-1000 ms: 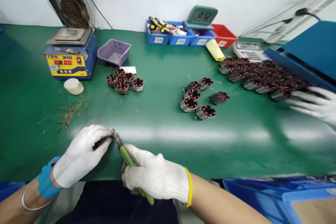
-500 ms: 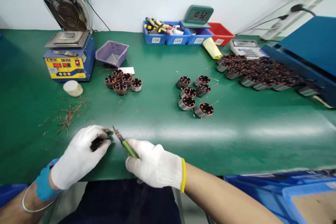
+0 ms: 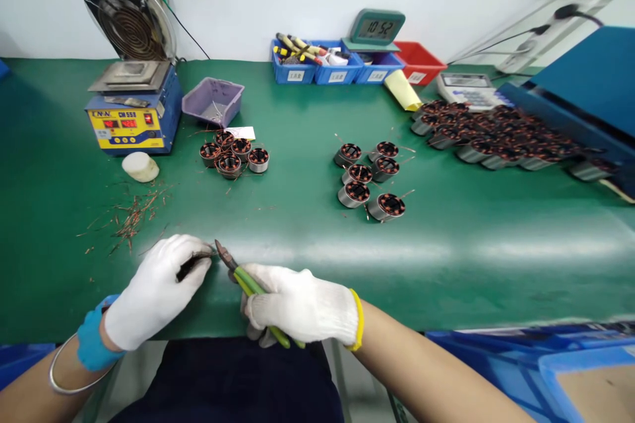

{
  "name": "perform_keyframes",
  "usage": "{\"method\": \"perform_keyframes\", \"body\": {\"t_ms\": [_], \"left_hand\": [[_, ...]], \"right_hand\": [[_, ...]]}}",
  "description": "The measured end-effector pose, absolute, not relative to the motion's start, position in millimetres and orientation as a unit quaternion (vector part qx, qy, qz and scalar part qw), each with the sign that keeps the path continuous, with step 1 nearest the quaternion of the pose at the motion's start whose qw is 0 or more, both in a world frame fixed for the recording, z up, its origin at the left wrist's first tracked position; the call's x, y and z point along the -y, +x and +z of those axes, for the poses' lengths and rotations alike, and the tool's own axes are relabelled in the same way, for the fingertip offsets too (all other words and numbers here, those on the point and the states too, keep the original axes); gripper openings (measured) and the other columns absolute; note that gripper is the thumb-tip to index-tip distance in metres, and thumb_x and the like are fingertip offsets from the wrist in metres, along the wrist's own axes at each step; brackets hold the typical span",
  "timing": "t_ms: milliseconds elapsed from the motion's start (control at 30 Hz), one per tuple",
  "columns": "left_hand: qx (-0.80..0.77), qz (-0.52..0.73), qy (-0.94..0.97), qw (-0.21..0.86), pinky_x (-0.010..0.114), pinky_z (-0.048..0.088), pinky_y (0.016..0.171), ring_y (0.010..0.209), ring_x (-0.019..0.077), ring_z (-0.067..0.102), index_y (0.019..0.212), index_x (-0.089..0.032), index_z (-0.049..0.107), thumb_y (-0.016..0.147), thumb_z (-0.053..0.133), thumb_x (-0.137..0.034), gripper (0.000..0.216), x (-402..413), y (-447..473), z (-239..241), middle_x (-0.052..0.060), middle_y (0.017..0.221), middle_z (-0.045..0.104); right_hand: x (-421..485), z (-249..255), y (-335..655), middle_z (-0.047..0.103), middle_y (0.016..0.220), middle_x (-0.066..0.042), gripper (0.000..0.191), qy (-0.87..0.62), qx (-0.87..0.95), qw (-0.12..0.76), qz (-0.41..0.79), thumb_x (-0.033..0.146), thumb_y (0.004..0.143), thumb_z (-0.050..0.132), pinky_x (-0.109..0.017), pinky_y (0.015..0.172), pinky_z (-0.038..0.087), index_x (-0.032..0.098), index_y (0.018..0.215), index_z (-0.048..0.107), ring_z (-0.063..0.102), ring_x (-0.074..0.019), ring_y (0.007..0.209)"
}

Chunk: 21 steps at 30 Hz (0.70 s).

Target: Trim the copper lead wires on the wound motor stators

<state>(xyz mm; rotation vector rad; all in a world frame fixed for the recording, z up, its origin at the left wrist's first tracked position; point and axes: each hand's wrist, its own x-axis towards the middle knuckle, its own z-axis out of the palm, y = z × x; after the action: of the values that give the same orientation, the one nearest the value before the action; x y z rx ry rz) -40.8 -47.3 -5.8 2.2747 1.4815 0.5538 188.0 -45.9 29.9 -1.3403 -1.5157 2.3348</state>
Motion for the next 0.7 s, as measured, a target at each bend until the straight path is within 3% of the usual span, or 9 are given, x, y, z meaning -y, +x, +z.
{"method": "perform_keyframes", "body": {"t_ms": [267,700], "left_hand": [[-0.52,0.202,0.811,0.175,0.038,0.045,0.079,0.086,0.0211,0.059,0.093,-0.02,0.061,0.092,0.046,-0.019,0.015,48.2,-40.3,-7.4,0.004,0.092,0.067],[-0.51,0.215,0.815,0.173,0.038,0.044,0.079,0.086,0.0209,0.059,0.095,-0.02,0.061,0.092,0.047,-0.018,0.015,47.7,-42.5,-9.7,0.003,0.093,0.066]], "right_hand": [[50.2,28.4,192.2,0.06,0.075,0.001,0.042,-0.427,0.474,0.03,0.769,0.029,0.069,0.057,-0.025,0.054,0.044,0.018,0.108,0.047,0.06,-0.0141,0.061],[49.3,29.2,194.3,0.062,0.07,0.001,0.036,-0.451,0.545,-0.006,0.707,0.024,0.073,0.054,-0.023,0.056,0.046,0.018,0.108,0.052,0.058,-0.0131,0.061]]}}
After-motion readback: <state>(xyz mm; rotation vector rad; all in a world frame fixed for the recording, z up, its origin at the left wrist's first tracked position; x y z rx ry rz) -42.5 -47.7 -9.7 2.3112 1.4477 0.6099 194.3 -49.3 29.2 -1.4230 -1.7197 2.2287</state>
